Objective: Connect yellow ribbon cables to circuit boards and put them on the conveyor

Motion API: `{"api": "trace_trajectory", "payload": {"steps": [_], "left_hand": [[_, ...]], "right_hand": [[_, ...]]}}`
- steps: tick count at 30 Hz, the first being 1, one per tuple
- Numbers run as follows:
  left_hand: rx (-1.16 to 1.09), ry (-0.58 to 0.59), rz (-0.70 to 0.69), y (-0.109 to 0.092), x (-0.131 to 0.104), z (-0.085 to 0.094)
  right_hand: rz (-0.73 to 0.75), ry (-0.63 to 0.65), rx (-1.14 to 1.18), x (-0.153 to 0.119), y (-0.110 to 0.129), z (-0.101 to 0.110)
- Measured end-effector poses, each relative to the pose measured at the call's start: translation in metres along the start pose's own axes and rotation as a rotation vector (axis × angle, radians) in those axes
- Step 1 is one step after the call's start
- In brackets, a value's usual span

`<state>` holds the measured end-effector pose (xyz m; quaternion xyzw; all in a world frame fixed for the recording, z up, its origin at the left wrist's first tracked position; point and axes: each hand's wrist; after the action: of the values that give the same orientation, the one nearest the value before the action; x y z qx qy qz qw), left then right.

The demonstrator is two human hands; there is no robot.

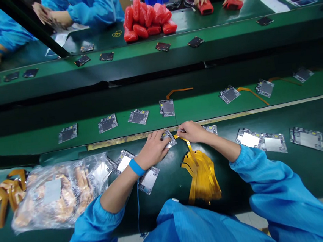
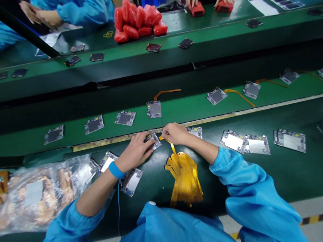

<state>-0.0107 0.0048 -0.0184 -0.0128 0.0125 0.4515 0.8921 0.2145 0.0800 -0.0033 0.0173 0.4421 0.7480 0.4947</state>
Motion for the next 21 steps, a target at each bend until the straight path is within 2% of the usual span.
{"api": "trace_trajectory", "payload": {"steps": [9, 21], "left_hand": [[0.035, 0.017, -0.014, -0.0004, 0.0003, 0.0008], [0.013, 0.009, -0.01, -0.0002, 0.0001, 0.0002]], "right_hand": [[0.02, -0.016, 0.039, 0.0012, -0.0045, -0.0017], [0.031, 0.03, -0.028, 0.0039, -0.0057, -0.0012]]}}
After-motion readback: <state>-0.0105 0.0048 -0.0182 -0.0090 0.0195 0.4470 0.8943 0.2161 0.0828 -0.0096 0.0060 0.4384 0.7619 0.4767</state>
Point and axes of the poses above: each hand's wrist, its own x-axis towards the middle knuckle, its own z-axis out of the back of the hand, y = z × x, and after that the axes turned 14 degrees about x, right-handed
